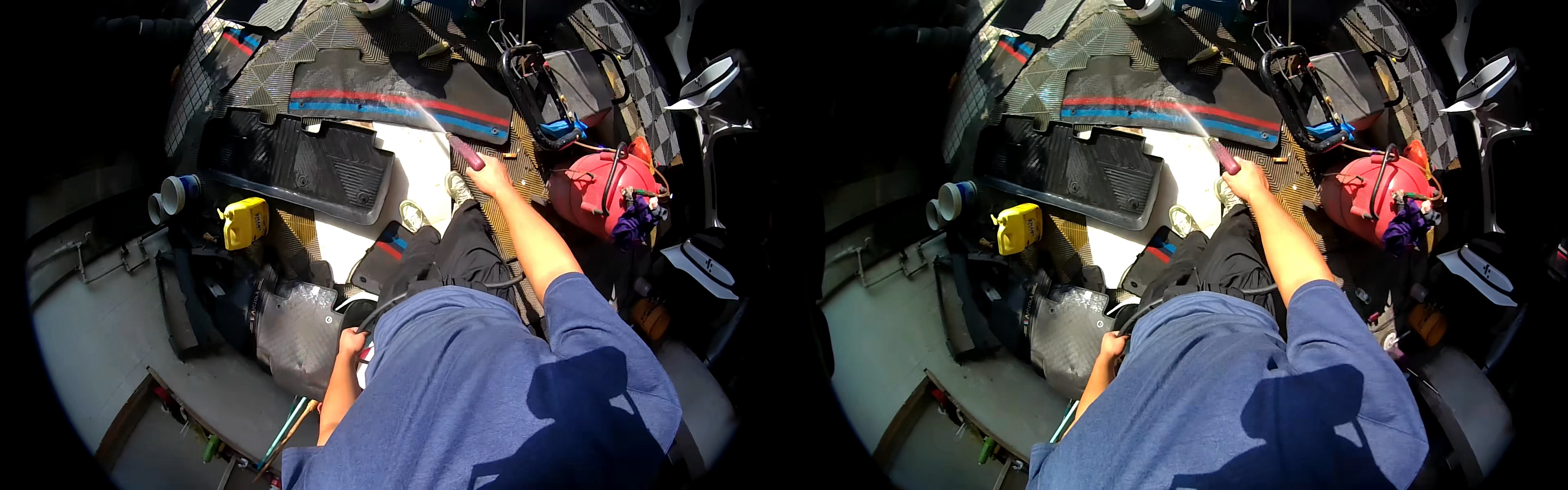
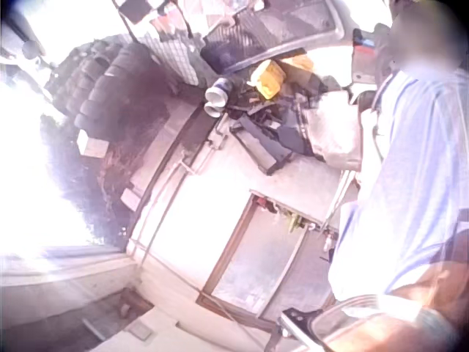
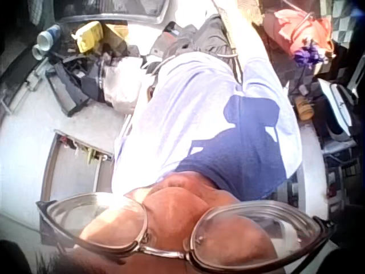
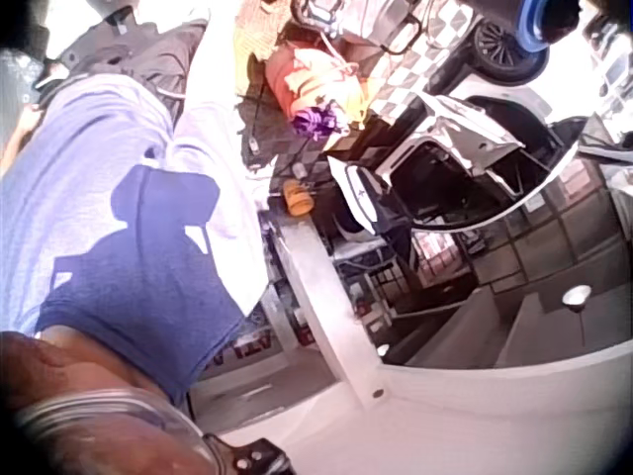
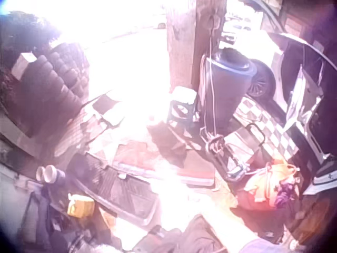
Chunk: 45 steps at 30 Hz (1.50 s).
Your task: The person removes several car floor mats from a white vehicle, carries them to a cleaning area, and uses a pressure washer to clean each mat one by one. After rinsing, the person wipes the mats with a cloth and places them on the ground to dry.
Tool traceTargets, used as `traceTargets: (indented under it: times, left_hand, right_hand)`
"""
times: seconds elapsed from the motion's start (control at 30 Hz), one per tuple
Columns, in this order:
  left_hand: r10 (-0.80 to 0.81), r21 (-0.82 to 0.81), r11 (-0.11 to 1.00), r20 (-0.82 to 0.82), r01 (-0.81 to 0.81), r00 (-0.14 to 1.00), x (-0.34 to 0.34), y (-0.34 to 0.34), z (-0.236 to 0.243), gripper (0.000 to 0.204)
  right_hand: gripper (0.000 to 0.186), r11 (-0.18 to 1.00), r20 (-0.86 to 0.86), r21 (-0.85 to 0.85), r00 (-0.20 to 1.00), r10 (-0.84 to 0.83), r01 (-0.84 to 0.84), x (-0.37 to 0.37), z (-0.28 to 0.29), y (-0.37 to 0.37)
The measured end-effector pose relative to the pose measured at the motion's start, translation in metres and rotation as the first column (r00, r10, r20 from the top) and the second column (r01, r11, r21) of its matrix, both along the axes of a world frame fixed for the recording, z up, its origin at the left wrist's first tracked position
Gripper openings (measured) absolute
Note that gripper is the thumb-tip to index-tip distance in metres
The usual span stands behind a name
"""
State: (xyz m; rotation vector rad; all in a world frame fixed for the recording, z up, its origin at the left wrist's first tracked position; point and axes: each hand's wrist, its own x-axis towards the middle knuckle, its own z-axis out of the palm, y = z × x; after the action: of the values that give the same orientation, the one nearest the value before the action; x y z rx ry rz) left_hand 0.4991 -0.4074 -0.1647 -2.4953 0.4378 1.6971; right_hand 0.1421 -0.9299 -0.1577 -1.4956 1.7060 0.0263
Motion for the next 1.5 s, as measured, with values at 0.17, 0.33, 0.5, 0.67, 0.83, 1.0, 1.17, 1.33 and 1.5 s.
traceTargets:
  times: [0.17,0.33,0.5,0.67,0.83,1.0,1.17,1.33,1.5]
  left_hand:
    - [-0.013,-0.037,0.999,-0.038,0.012,0.999,0.014,-0.013,0.003,0.025]
    - [-0.088,-0.034,0.996,0.004,0.088,0.996,0.029,-0.016,0.003,0.026]
    - [-0.087,-0.041,0.995,0.048,0.089,0.995,0.025,-0.025,0.028,0.025]
    - [0.014,-0.039,0.999,0.03,-0.013,0.999,0.035,0.003,0.017,0.022]
    - [0.053,-0.083,0.995,0.006,-0.052,0.999,0.034,-0.004,0.034,0.016]
    - [0.069,-0.067,0.995,0.0,-0.069,0.998,0.047,-0.003,0.044,0.016]
    - [-0.042,-0.065,0.997,0.032,0.044,0.999,0.085,0.041,0.02,0.026]
    - [-0.019,-0.094,0.995,0.044,0.023,0.999,0.131,0.082,0.002,0.023]
    - [-0.039,-0.123,0.992,0.041,0.043,0.998,0.138,0.076,0.019,0.018]
  right_hand:
    - [0.037,0.997,0.016,0.032,0.997,-0.077,0.076,-0.024,-0.021,0.018]
    - [0.035,0.977,-0.147,0.0,0.966,-0.212,0.214,-0.038,-0.003,0.022]
    - [0.031,0.866,0.039,-0.042,0.867,-0.497,0.498,-0.112,-0.068,0.025]
    - [0.038,0.619,0.034,0.157,0.623,-0.782,0.769,-0.167,-0.07,0.041]
    - [0.036,0.412,0.13,0.253,0.392,-0.911,0.875,-0.204,-0.072,0.062]
    - [0.035,0.259,0.273,0.476,0.139,-0.952,0.84,-0.217,-0.077,0.068]
    - [0.036,0.263,0.367,0.532,0.06,-0.928,0.805,-0.21,-0.098,0.06]
    - [0.034,0.27,0.403,0.563,0.026,-0.915,0.781,-0.17,-0.089,0.033]
    - [0.04,0.219,0.418,0.688,-0.131,-0.899,0.692,-0.16,-0.104,0.016]
